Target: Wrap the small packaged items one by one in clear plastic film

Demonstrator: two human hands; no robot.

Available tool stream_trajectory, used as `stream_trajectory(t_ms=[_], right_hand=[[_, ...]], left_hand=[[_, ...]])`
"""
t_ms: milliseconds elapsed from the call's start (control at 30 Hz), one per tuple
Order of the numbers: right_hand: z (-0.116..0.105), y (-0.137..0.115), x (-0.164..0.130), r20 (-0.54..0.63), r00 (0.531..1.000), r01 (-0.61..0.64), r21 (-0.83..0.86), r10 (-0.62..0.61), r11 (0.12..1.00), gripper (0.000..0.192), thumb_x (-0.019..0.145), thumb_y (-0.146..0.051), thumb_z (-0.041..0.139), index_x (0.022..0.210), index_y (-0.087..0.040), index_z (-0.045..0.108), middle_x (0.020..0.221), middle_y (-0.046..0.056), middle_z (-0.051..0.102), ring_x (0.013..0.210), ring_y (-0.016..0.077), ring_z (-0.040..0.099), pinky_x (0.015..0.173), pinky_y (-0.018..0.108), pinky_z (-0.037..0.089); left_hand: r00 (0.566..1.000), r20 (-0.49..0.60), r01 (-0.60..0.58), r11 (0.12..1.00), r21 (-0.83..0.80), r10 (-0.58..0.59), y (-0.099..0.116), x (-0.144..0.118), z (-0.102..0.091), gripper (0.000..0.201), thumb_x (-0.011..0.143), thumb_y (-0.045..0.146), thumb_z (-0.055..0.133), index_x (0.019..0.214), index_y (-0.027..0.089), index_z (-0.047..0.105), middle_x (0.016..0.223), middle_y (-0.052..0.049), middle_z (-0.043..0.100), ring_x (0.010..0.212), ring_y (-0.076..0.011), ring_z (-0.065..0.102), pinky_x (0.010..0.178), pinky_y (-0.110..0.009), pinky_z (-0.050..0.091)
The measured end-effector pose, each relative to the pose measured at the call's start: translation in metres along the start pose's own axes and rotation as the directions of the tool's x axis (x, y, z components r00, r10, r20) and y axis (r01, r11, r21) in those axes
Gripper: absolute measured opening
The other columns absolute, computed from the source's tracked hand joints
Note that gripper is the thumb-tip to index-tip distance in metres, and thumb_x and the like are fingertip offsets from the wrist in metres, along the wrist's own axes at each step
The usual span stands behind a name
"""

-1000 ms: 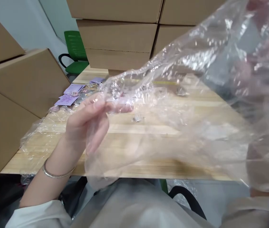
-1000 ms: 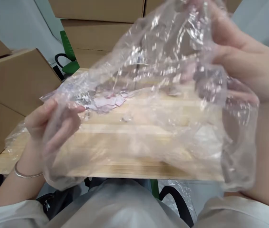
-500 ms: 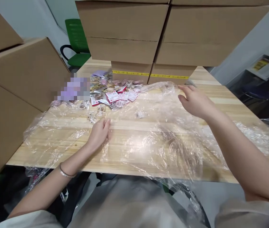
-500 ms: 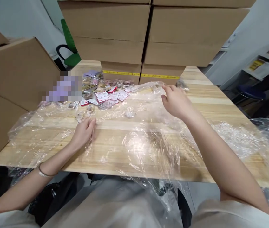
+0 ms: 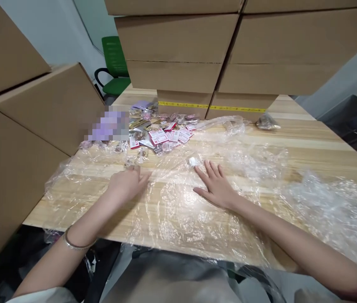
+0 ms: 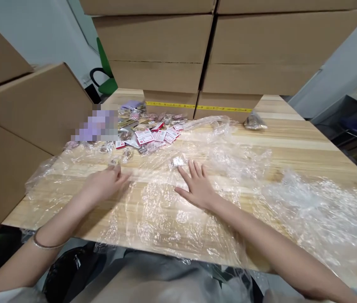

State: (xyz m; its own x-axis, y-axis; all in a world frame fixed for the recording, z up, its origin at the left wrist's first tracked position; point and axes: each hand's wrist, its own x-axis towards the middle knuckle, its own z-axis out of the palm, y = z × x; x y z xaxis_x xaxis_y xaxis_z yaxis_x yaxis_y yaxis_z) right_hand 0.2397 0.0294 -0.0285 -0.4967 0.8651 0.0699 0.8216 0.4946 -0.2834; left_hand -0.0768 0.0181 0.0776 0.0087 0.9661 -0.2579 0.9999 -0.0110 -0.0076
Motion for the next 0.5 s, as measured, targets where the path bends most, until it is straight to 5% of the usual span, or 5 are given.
stream_trajectory(t_ms=[200, 500], right_hand=[[-0.004, 0.016, 0.006, 0.051, 0.991, 0.131, -0.083, -0.127, 0.988, 0.079, 0.092, -0.072, 0.039, 0.158, -0.031, 0.024, 0.165, 0.01, 0.0, 0.151, 0.0392, 0.004, 0.119, 0.063, 0.011], [-0.003, 0.018, 0.005, -0.058, 0.986, 0.154, -0.086, -0.159, 0.984, 0.081, 0.097, -0.06, 0.042, 0.161, -0.027, 0.004, 0.165, 0.009, 0.016, 0.151, 0.0324, 0.015, 0.12, 0.059, 0.02]], left_hand=[[0.967, -0.249, 0.033, 0.993, -0.11, -0.059, -0.029, 0.064, -0.022, 0.044, 0.095, 0.05, 0.037, 0.098, 0.016, 0.065, 0.106, -0.018, 0.068, 0.092, -0.0327, 0.067, 0.08, -0.041, 0.05], [0.882, -0.469, -0.015, 0.989, -0.148, -0.057, -0.056, 0.23, -0.052, 0.041, 0.091, 0.026, 0.045, 0.127, 0.009, 0.056, 0.132, -0.019, 0.055, 0.125, -0.0304, 0.054, 0.106, -0.038, 0.041]])
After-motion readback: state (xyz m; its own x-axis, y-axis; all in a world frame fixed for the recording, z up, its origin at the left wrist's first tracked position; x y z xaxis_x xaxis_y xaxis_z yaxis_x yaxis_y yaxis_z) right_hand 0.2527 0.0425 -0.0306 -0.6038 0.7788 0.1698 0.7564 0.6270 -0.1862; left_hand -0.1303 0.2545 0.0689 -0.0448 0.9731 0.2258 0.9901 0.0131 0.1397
